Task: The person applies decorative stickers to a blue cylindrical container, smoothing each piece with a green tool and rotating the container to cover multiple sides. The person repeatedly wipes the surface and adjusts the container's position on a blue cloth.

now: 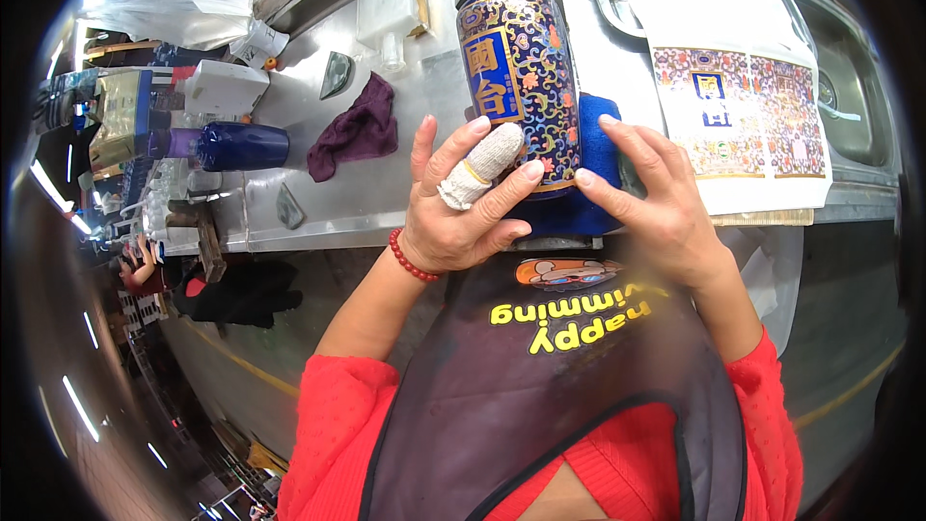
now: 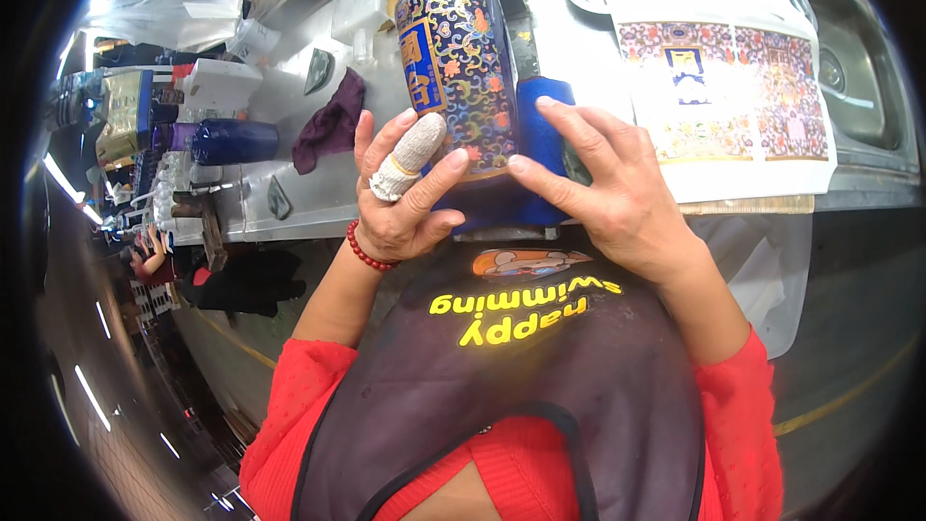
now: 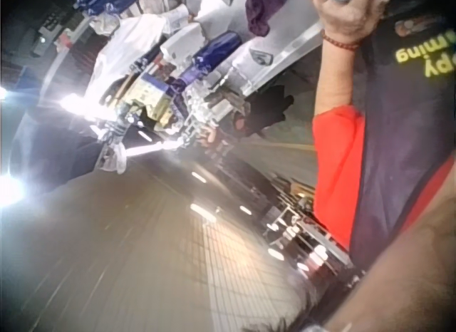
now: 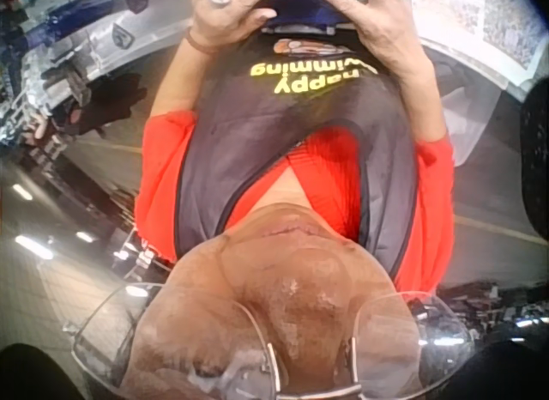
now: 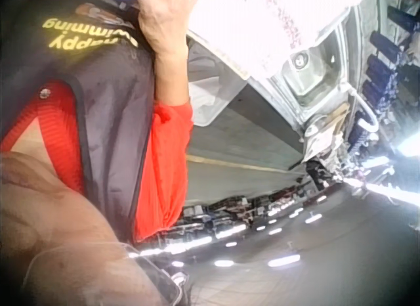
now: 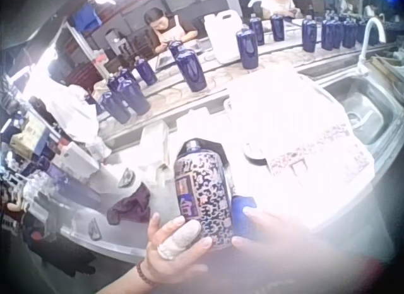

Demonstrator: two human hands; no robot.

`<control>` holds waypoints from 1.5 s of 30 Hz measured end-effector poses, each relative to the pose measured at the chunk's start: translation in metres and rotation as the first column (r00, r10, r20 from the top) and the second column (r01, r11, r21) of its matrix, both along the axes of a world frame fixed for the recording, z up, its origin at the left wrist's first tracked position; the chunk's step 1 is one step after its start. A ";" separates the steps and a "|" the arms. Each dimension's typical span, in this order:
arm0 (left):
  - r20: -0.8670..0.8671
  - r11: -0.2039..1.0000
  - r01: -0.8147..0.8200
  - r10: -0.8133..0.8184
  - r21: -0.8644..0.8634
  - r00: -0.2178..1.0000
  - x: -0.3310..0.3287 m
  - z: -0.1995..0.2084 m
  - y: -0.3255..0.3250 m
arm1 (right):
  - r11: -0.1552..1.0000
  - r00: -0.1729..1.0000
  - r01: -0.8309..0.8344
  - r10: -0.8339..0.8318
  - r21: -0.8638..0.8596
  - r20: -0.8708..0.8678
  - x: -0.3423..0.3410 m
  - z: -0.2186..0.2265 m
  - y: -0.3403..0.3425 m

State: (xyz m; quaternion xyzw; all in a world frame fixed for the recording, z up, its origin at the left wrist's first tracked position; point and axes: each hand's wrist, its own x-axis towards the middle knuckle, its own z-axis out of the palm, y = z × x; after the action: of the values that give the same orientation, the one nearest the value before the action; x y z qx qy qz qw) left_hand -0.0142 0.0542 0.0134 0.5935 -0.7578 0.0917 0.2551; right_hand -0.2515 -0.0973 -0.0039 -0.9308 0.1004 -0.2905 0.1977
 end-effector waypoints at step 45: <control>0.066 0.999 -0.021 0.024 -0.041 0.998 -0.020 0.012 -0.017 | 0.992 0.994 0.095 -0.099 0.083 0.041 -0.007 -0.014 0.018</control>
State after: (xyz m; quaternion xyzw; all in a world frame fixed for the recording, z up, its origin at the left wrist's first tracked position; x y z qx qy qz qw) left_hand -0.0347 0.0368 0.0256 0.5932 -0.7572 0.1298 0.2406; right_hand -0.2583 -0.0793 -0.0182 -0.9092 0.1529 -0.3166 0.2231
